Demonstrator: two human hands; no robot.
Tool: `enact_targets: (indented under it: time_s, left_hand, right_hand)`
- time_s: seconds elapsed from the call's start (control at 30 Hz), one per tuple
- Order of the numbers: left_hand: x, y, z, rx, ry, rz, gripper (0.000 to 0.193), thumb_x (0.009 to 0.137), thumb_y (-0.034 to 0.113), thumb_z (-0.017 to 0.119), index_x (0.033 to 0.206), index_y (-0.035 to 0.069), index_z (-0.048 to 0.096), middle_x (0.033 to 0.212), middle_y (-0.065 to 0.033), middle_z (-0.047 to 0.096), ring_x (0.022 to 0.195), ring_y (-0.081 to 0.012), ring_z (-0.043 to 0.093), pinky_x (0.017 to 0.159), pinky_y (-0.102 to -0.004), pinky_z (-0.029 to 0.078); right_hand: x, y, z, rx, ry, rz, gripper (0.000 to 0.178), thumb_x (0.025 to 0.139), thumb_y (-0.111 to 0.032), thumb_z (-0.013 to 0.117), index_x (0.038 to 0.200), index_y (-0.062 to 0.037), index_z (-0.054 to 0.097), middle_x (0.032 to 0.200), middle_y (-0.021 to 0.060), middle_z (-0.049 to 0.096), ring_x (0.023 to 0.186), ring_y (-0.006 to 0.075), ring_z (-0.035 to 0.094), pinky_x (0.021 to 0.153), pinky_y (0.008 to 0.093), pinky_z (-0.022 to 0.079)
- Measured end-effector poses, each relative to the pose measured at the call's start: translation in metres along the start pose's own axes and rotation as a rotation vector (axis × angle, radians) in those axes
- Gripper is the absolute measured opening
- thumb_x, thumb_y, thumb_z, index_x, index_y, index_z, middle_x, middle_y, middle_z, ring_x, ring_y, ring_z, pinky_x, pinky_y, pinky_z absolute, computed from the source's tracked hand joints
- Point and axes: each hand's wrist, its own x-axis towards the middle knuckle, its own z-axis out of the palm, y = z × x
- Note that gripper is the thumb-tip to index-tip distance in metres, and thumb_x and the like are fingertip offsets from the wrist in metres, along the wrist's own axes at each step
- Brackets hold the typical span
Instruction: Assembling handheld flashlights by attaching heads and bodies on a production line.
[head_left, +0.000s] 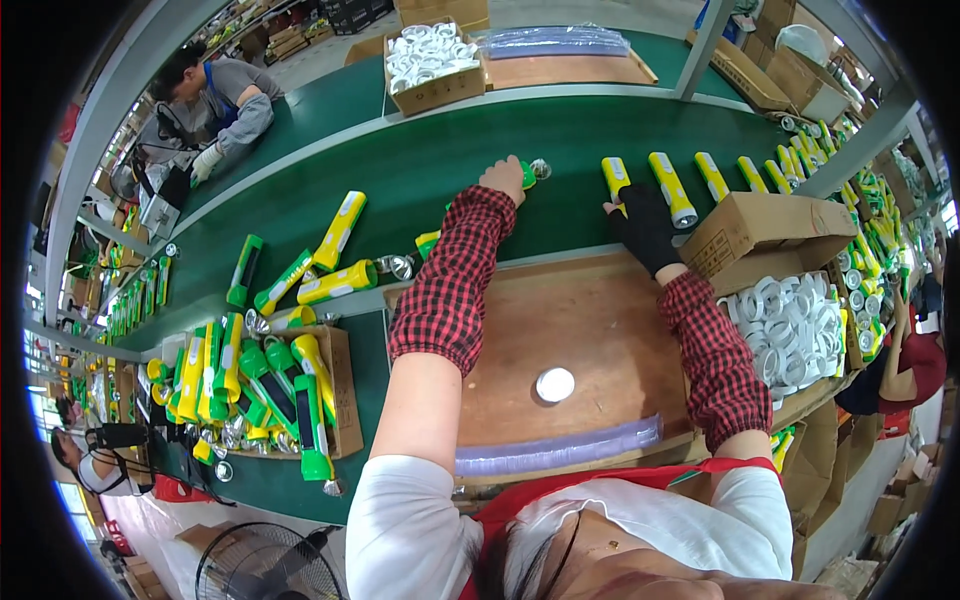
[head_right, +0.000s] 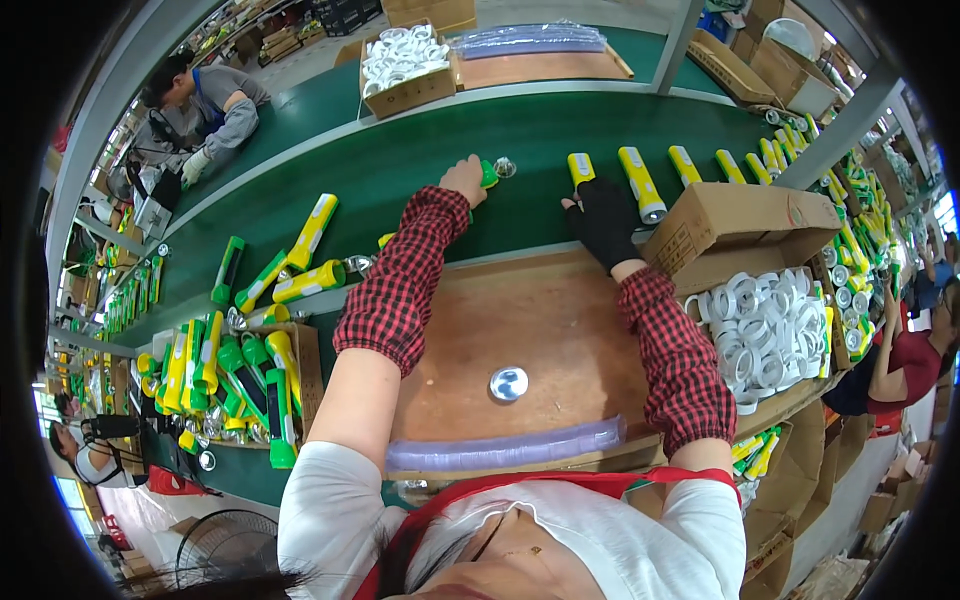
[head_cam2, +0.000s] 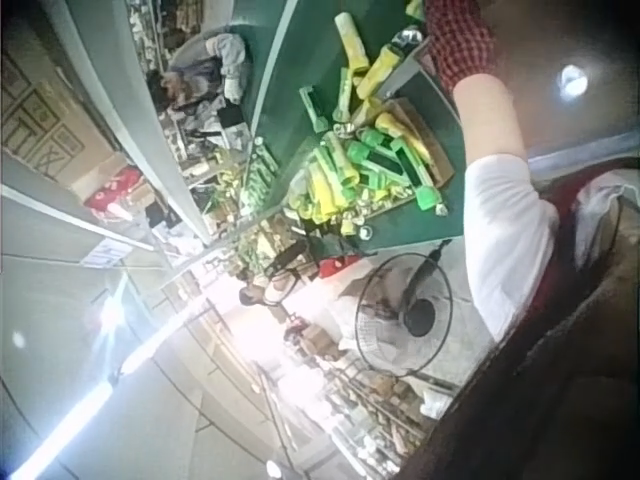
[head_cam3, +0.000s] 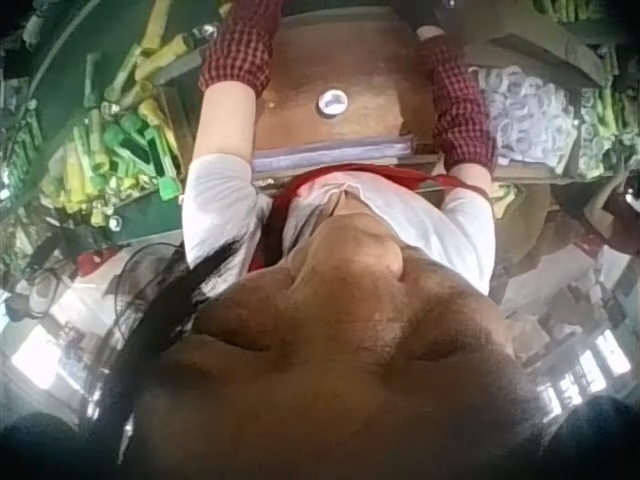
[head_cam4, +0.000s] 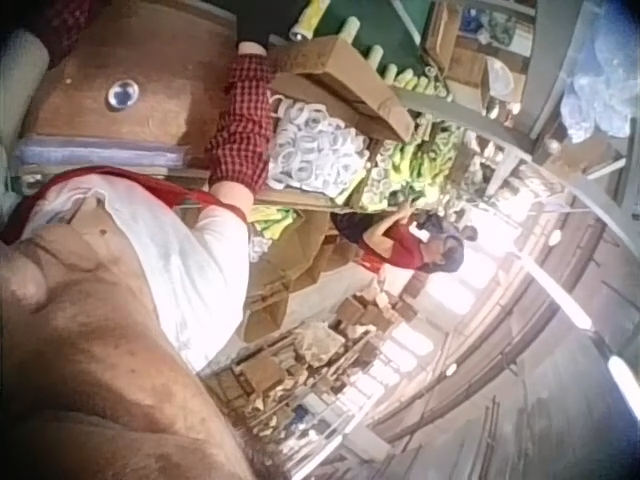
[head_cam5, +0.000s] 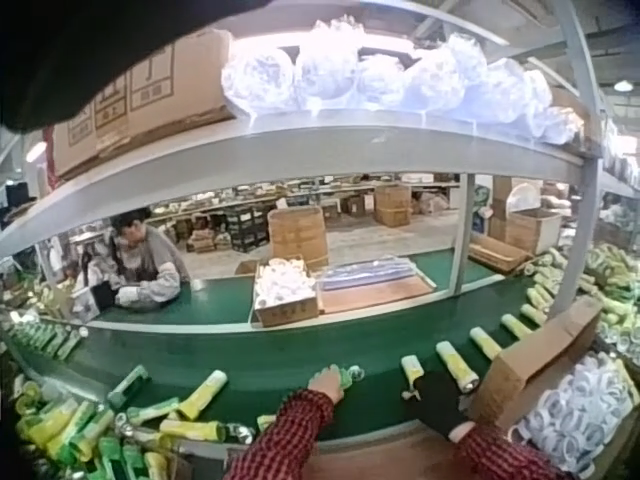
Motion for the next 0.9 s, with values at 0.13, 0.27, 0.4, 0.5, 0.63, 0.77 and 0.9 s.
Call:
enact_targets:
  time_s: [0.13, 0.27, 0.4, 0.5, 0.63, 0.77, 0.9]
  left_hand:
    - [-0.013, 0.056, -0.029, -0.153, 0.301, 0.306, 0.050, 0.072, 0.016, 0.070, 0.113, 0.001, 0.046, 0.106, -0.0218, 0.057, 0.092, -0.0406, 0.062, 0.079, -0.0445, 0.053]
    - [-0.072, 0.085, -0.081, -0.225, 0.305, 0.490, 0.057, 0.073, 0.026, 0.076, 0.114, 0.003, 0.043, 0.102, -0.0204, 0.056, 0.088, -0.0392, 0.063, 0.073, -0.0442, 0.054]
    - [-0.144, 0.094, -0.106, -0.452, 0.164, 0.450, 0.060, 0.079, 0.040, 0.073, 0.115, 0.005, 0.041, 0.098, -0.0240, 0.063, 0.085, -0.0415, 0.063, 0.071, -0.0443, 0.053]
    - [-0.200, 0.085, -0.114, -1.094, -0.189, 0.218, 0.042, 0.091, 0.031, 0.064, 0.116, 0.003, 0.043, 0.085, -0.0099, 0.062, 0.071, -0.0168, 0.063, 0.061, -0.0299, 0.052]
    - [-0.276, 0.076, -0.111, -1.555, -0.443, 0.020, 0.044, 0.098, 0.037, 0.052, 0.124, 0.005, 0.040, 0.093, -0.0097, 0.061, 0.069, -0.0176, 0.063, 0.062, -0.0304, 0.055]
    - [-0.348, 0.085, -0.075, -1.975, -0.485, -0.058, 0.042, 0.095, 0.033, 0.059, 0.125, 0.009, 0.042, 0.089, -0.0096, 0.063, 0.071, -0.0162, 0.062, 0.060, -0.0297, 0.053]
    - [-0.399, 0.085, -0.038, -2.027, -0.427, -0.235, 0.030, 0.096, 0.026, 0.055, 0.117, 0.007, 0.045, 0.092, -0.0143, 0.061, 0.070, -0.0237, 0.065, 0.064, -0.0378, 0.057]
  right_hand:
    - [0.010, 0.006, 0.003, 0.402, -0.008, 0.339, 0.033, 0.094, -0.037, 0.056, 0.088, -0.0057, 0.062, 0.077, 0.0107, 0.063, 0.070, 0.0313, 0.061, 0.063, 0.0408, 0.048]
    - [0.019, -0.025, -0.014, 1.158, -0.157, 0.964, 0.027, 0.096, -0.032, 0.054, 0.091, -0.0063, 0.061, 0.083, 0.0058, 0.065, 0.076, 0.0247, 0.064, 0.066, 0.0371, 0.050]
    - [0.004, -0.039, -0.028, 1.821, -0.128, 0.646, 0.025, 0.096, -0.027, 0.058, 0.105, -0.0045, 0.063, 0.093, 0.0035, 0.063, 0.078, 0.0134, 0.060, 0.067, 0.0254, 0.048]
    - [-0.024, -0.080, -0.090, 1.186, -0.122, 0.175, 0.024, 0.096, -0.023, 0.057, 0.106, -0.0014, 0.062, 0.099, 0.0073, 0.062, 0.079, 0.0179, 0.059, 0.070, 0.0303, 0.049]
    - [-0.069, -0.120, -0.130, 0.668, -0.074, -0.550, 0.016, 0.090, -0.012, 0.056, 0.102, -0.0012, 0.058, 0.100, 0.0139, 0.058, 0.091, 0.0333, 0.055, 0.079, 0.0393, 0.048]
    - [-0.121, -0.142, -0.143, 0.555, -0.270, -0.634, 0.017, 0.086, -0.008, 0.058, 0.103, -0.0036, 0.058, 0.107, 0.0128, 0.059, 0.098, 0.0336, 0.053, 0.085, 0.0424, 0.045]
    - [-0.161, -0.142, -0.125, 0.850, -0.394, -0.232, 0.019, 0.088, -0.012, 0.058, 0.105, -0.0033, 0.058, 0.102, 0.0129, 0.058, 0.097, 0.0330, 0.057, 0.080, 0.0397, 0.048]
